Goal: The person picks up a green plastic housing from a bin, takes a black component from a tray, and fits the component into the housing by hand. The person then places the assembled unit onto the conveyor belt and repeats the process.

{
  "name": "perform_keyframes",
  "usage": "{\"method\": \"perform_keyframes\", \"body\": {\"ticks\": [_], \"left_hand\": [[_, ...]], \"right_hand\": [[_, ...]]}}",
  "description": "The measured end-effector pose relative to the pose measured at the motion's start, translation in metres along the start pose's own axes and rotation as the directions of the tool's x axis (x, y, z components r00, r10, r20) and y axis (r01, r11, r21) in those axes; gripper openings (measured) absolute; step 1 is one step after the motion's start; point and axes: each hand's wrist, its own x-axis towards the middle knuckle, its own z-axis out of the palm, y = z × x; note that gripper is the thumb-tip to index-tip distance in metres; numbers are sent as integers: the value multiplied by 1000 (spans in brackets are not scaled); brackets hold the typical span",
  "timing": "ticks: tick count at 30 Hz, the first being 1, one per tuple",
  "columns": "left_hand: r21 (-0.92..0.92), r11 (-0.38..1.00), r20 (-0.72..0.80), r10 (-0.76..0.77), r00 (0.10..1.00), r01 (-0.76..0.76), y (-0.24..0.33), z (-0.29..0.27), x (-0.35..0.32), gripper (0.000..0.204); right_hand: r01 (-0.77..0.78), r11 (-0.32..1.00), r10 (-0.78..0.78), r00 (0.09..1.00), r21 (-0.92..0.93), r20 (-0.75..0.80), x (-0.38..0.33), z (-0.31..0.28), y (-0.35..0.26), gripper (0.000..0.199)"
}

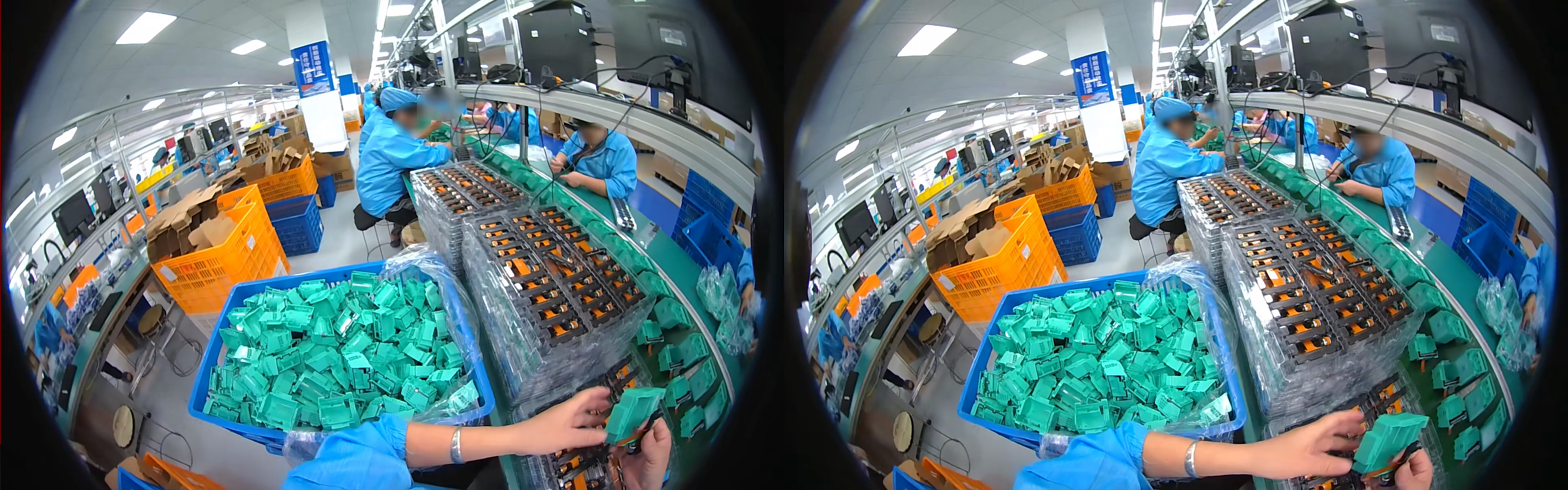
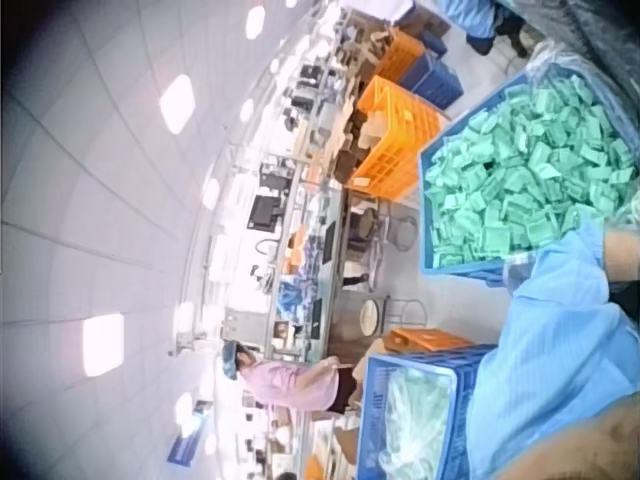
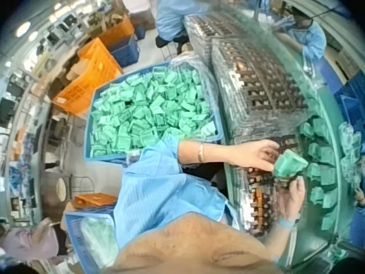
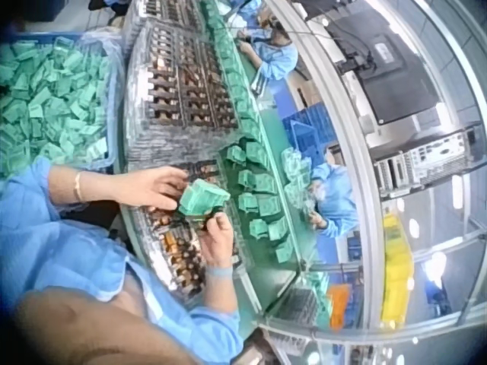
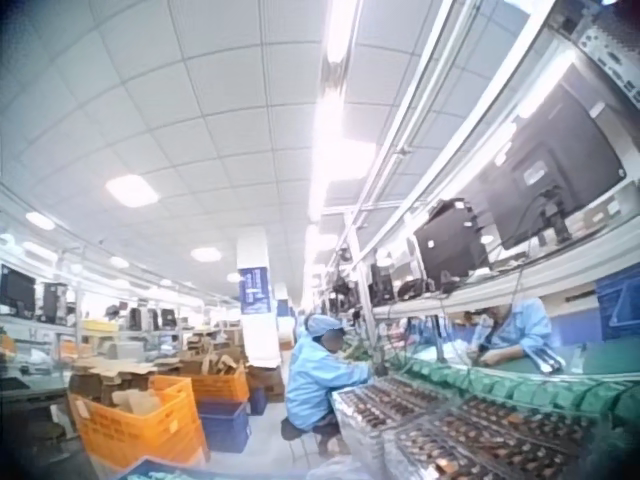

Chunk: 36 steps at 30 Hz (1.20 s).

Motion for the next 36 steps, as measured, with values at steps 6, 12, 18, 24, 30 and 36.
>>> {"method": "perform_keyframes", "body": {"ticks": [6, 12, 18, 24, 30, 36], "left_hand": [[-376, 922, -45, -115, 992, 90, -17, 18, 10, 28], [-228, 973, -354, -64, 933, -20, -36, 14, 25, 22], [-328, 944, -470, -125, 874, -41, -33, 2, 19, 17], [-288, 956, -412, -165, 896, 44, -34, 13, 21, 20], [-138, 990, -366, -76, 928, 27, -30, 21, 17, 24], [-104, 995, -295, -38, 955, 7, -30, 21, 15, 24]], "right_hand": [[110, 973, -111, 994, -204, 3, 1, -16, 16, 18], [336, 874, -446, 842, -352, -304, 22, -5, 14, 8], [344, 723, -563, 796, -599, -223, 21, -13, -5, 9], [366, 529, -665, 739, -765, -106, 12, -17, -7, 17], [332, 457, -641, 766, -825, -47, 14, -18, -1, 17], [248, 562, -519, 848, -789, -104, 23, -28, 9, 18]]}}
